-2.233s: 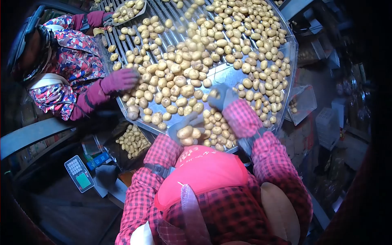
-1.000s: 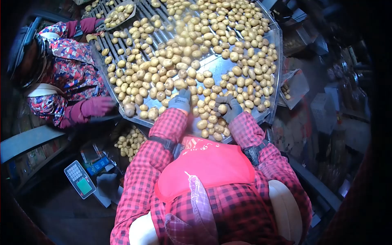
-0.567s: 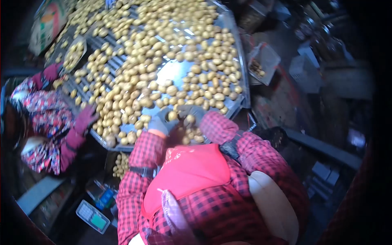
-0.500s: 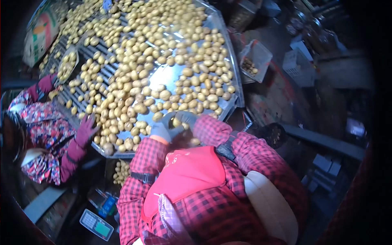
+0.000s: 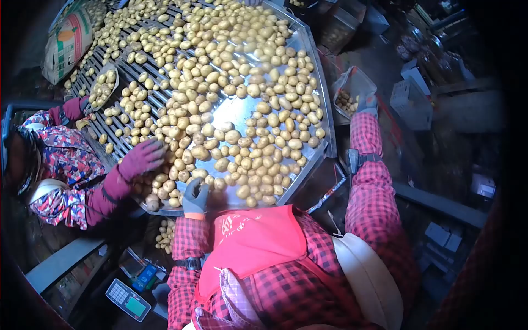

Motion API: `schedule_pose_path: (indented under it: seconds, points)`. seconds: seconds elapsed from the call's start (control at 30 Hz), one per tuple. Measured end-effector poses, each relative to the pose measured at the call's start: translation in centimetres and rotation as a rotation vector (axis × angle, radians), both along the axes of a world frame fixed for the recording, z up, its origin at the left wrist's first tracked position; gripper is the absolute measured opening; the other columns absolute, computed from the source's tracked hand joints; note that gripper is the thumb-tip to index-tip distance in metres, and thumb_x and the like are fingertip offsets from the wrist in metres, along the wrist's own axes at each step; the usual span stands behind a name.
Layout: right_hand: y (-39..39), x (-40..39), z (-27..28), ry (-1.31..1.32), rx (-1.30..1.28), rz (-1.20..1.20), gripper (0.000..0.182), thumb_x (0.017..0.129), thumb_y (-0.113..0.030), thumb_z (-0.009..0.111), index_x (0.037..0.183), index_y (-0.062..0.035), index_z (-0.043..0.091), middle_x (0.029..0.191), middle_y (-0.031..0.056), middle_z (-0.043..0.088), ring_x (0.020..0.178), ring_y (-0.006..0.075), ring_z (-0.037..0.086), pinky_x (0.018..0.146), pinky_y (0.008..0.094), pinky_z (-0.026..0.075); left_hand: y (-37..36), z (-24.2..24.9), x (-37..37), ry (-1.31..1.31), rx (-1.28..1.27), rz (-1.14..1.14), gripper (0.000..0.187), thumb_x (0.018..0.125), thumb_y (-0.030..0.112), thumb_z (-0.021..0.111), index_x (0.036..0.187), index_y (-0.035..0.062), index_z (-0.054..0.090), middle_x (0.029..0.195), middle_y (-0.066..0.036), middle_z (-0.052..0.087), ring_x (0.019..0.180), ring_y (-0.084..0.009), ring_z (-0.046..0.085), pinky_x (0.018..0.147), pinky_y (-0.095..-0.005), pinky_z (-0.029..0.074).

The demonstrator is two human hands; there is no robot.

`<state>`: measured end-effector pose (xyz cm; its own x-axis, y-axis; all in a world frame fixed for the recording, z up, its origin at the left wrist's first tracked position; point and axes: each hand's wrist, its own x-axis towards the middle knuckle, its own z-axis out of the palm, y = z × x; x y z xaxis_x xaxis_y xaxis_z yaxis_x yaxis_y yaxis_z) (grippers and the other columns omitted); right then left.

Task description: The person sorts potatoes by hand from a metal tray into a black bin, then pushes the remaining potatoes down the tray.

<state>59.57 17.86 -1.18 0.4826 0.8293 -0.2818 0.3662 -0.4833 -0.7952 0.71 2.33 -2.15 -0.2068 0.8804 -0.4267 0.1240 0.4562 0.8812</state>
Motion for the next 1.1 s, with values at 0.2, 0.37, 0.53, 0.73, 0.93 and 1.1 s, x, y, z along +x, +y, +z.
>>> schedule_pose_path:
  seconds: [0.2, 0.37, 0.53, 0.73, 0.93, 1.1]
  points:
    - [10.6, -9.8, -1.8, -0.36, 0.016, 0.456, 0.055, 0.09, -0.046, 0.065, 0.135, -0.0166, 0.056, 0.131, 0.0179, 0.061, 0.118, 0.0348, 0.06, 0.099, 0.042, 0.049, -0.3, 0.7, 1.2, 0.069, -0.032, -0.055, 0.039, 0.088, 0.017, 0.075, 0.121, 0.0005, 0.064, 0.101, -0.005, 0.067, 0.088, -0.0114, 0.062, 0.077, -0.0254, 0.051]
    - [13.2, -18.7, -4.9, -0.919, 0.063, 0.611, 0.062, 0.092, -0.051, 0.057, 0.143, -0.0181, 0.047, 0.147, 0.0088, 0.043, 0.135, 0.0293, 0.043, 0.108, 0.0491, 0.038, -0.8, 3.7, 1.8, 0.1, -0.033, -0.096, 0.036, 0.088, 0.018, 0.074, 0.119, 0.0014, 0.065, 0.106, -0.006, 0.067, 0.096, -0.013, 0.062, 0.084, -0.0277, 0.051]
    - [5.2, -20.1, -3.5, -1.08, 0.17, 0.745, 0.05, 0.091, -0.048, 0.056, 0.131, -0.0179, 0.058, 0.133, 0.0065, 0.055, 0.126, 0.0258, 0.049, 0.103, 0.0464, 0.04, -4.4, 0.1, -1.7, 0.096, -0.049, 0.037, 0.035, 0.09, 0.011, 0.073, 0.121, 0.0005, 0.063, 0.095, -0.006, 0.068, 0.073, -0.0088, 0.062, 0.062, -0.0237, 0.051]
    - [5.9, -22.5, 4.3, -0.868, -0.23, 1.07, 0.029, 0.091, -0.035, 0.059, 0.109, -0.0155, 0.07, 0.114, 0.0084, 0.068, 0.104, 0.0259, 0.065, 0.087, 0.0434, 0.051, -4.8, -0.5, 0.0, 0.107, -0.054, -0.015, 0.034, 0.088, 0.017, 0.075, 0.116, 0.0005, 0.067, 0.109, -0.008, 0.07, 0.096, -0.0139, 0.064, 0.085, -0.0277, 0.052]
    - [12.3, -26.5, -5.9, -0.699, 0.386, 0.933, 0.04, 0.089, -0.032, 0.063, 0.125, -0.0164, 0.06, 0.12, 0.0114, 0.064, 0.108, 0.0335, 0.063, 0.089, 0.0467, 0.052, -2.5, 2.3, 1.6, 0.13, -0.071, -0.077, 0.034, 0.088, 0.018, 0.074, 0.117, 0.0009, 0.067, 0.111, -0.007, 0.069, 0.098, -0.014, 0.063, 0.086, -0.0283, 0.051]
    - [10.7, -27.6, -6.3, -0.633, 0.18, 0.913, 0.048, 0.086, -0.033, 0.069, 0.128, -0.0152, 0.057, 0.127, 0.0156, 0.057, 0.12, 0.0367, 0.054, 0.097, 0.0477, 0.047, -2.9, 1.6, 1.6, 0.006, -0.04, -0.003, 0.033, 0.089, 0.016, 0.074, 0.117, 0.0009, 0.067, 0.104, -0.006, 0.067, 0.095, -0.0128, 0.062, 0.084, -0.0266, 0.051]
